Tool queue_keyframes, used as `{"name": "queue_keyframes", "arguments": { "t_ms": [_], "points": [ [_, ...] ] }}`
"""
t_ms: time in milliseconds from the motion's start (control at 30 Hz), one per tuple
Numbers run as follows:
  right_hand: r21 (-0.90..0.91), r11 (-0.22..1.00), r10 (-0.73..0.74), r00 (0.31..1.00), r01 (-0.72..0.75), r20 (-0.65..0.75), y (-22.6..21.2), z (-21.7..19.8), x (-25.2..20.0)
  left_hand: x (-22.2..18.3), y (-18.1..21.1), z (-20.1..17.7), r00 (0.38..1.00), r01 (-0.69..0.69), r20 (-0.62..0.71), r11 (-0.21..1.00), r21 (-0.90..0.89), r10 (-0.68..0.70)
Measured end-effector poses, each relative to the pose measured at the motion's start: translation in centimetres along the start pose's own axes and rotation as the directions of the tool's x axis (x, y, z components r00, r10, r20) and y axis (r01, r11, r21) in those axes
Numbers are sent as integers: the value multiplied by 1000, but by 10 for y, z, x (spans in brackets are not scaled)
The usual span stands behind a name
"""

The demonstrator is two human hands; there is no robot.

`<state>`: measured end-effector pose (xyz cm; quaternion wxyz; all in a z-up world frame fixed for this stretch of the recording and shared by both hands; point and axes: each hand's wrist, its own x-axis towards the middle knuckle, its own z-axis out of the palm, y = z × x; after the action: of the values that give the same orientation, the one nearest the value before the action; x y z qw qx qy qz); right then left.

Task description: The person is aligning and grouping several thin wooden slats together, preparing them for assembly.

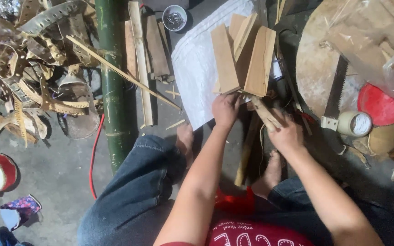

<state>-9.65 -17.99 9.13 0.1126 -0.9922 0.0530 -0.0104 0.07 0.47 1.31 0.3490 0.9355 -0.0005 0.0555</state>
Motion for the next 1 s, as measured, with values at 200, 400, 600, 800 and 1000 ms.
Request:
{"name": "queue_keyframes", "arguments": {
  "t_ms": [200,400,600,800,1000],
  "points": [
    [-18,1000,19,1000,-19,9,94,22,-11,-41,-17,-24,968,59,-220,963,-263,-119],
    [-17,988,151,983,-150,108,125,55,-11,-22,-11,-51,933,134,-254,903,-408,-254],
    [-37,979,204,946,-201,252,161,101,-17,21,22,-82,951,309,133,894,-324,-281],
    [-207,963,246,879,-173,408,177,124,-23,38,23,-76,945,328,97,898,-292,-313],
    [-112,994,-33,994,21,-103,130,103,12,5,12,-58,916,356,-22,837,-415,-400]
  ]
}}
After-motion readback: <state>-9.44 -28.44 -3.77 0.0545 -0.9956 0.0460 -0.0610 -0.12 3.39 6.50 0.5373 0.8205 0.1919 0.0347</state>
